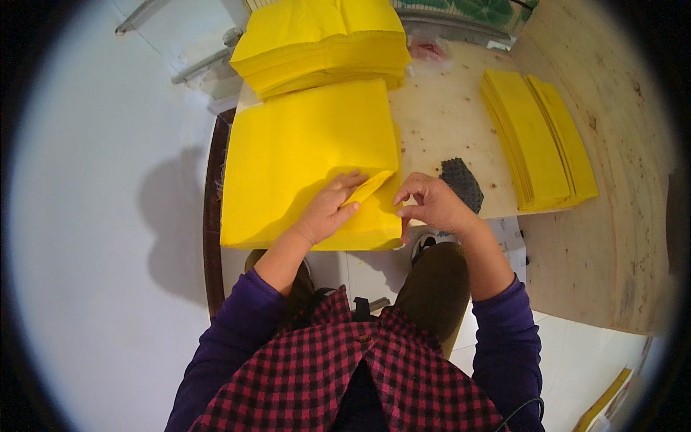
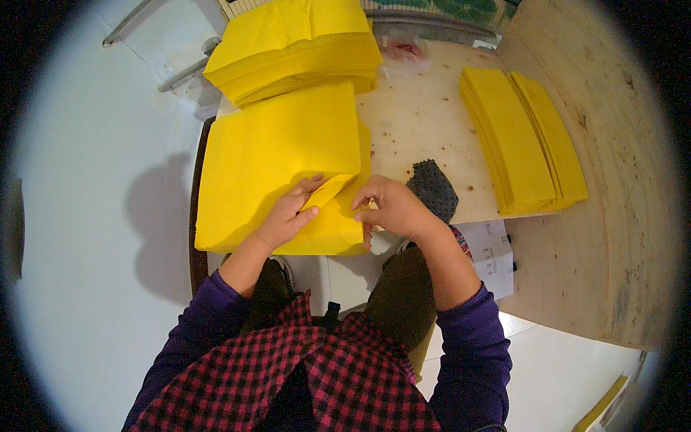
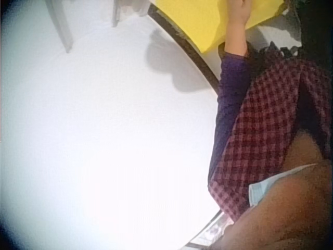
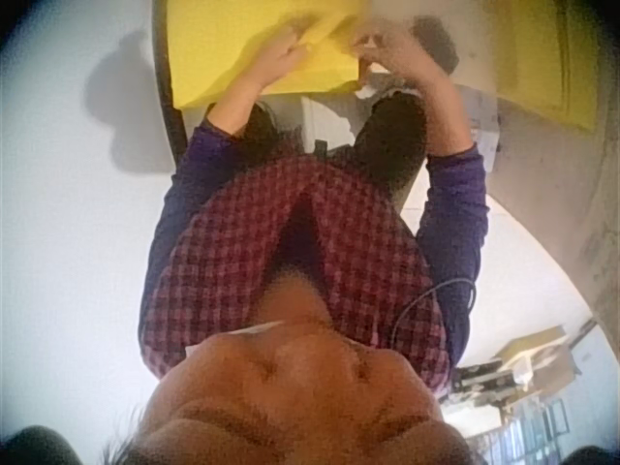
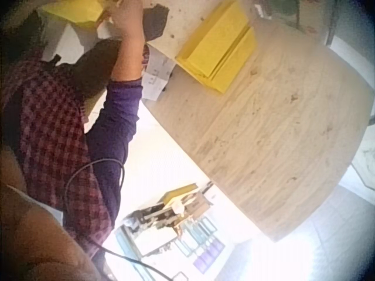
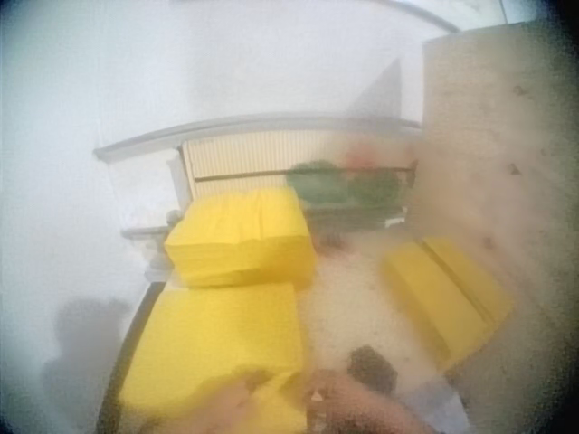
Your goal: The person folds yellow fabric sheets on a wooden table. They smooth each sheet, fold it in half, then fold again, and place the folded piece into a growing stack. The process repeats with multiple sheets.
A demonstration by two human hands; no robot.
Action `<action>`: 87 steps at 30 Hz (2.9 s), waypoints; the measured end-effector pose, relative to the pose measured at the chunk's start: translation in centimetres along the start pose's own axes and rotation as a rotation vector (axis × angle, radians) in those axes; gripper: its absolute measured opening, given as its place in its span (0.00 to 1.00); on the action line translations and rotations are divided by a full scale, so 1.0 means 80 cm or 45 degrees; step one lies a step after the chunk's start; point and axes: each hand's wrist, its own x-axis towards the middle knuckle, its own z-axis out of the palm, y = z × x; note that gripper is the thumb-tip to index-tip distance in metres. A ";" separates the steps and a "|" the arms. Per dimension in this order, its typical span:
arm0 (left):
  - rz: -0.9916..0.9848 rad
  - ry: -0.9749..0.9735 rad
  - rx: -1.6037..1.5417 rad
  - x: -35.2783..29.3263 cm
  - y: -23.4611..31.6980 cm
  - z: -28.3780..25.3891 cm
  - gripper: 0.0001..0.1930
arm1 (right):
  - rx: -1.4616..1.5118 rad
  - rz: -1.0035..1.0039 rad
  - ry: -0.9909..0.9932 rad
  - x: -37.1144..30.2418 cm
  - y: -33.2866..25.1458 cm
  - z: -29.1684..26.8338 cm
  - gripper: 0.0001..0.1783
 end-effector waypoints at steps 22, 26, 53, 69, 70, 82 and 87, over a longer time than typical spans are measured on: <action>0.032 -0.046 0.065 0.002 0.004 -0.006 0.24 | -0.254 -0.010 -0.035 0.012 -0.004 0.014 0.06; 0.043 -0.038 0.058 0.002 0.002 -0.005 0.24 | -0.161 0.078 -0.037 0.010 -0.003 0.015 0.05; 0.060 -0.080 0.084 0.000 0.005 -0.008 0.32 | -0.406 -0.107 0.083 0.025 -0.041 0.014 0.06; 0.010 -0.035 -0.047 -0.002 -0.009 -0.001 0.24 | 0.012 0.094 -0.034 -0.009 -0.008 0.015 0.09; 0.011 -0.034 -0.027 -0.003 -0.008 -0.002 0.24 | -0.022 0.153 -0.047 -0.008 -0.005 0.016 0.09; 0.016 -0.081 -0.018 0.000 -0.008 -0.006 0.25 | 0.167 0.288 -0.050 0.010 -0.012 0.014 0.02; 0.023 -0.080 -0.018 0.000 -0.009 -0.006 0.25 | 0.038 0.218 -0.077 0.015 -0.015 0.010 0.01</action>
